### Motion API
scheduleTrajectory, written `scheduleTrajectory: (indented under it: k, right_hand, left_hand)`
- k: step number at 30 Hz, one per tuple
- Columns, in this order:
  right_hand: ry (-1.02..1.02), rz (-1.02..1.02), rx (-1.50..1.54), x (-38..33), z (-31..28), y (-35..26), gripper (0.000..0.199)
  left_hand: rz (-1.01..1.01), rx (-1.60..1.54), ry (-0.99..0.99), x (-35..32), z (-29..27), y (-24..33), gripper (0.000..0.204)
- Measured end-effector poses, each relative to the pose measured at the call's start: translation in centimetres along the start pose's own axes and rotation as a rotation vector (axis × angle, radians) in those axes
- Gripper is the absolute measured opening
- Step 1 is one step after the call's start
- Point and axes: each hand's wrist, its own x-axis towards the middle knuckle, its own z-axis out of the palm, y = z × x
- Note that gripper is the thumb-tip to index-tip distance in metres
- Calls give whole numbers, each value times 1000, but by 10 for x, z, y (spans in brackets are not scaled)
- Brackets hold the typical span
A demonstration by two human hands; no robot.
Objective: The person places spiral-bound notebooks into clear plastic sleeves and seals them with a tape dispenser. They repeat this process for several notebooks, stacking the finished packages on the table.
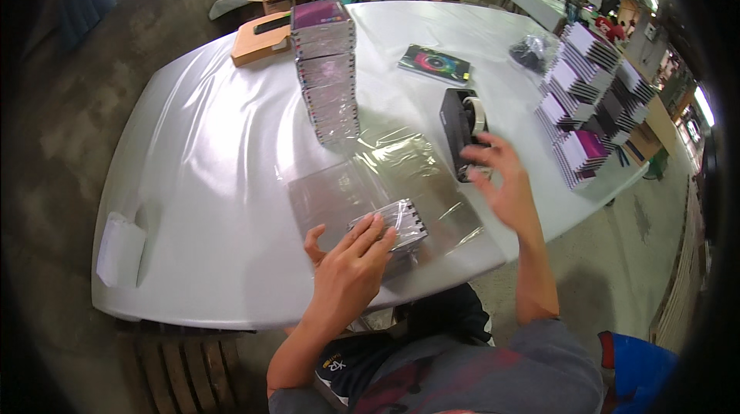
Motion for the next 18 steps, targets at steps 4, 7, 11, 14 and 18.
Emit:
scheduleTrajectory:
  k: [4,7,11,14,18]
  right_hand:
    - [177,383,-240,20,-11,121,40]
    - [25,754,277,32,-2,127,42]
    - [-42,751,565,41,12,131,37]
    - [47,833,754,39,10,129,30]
    - [210,778,873,17,17,122,29]
  left_hand:
    - [25,7,9,1,0,4,27]
    - [23,1,13,1,0,3,27]
    - [17,1,14,0,1,0,27]
    - [14,8,19,-2,2,0,26]
    - [14,8,12,-1,0,0,25]
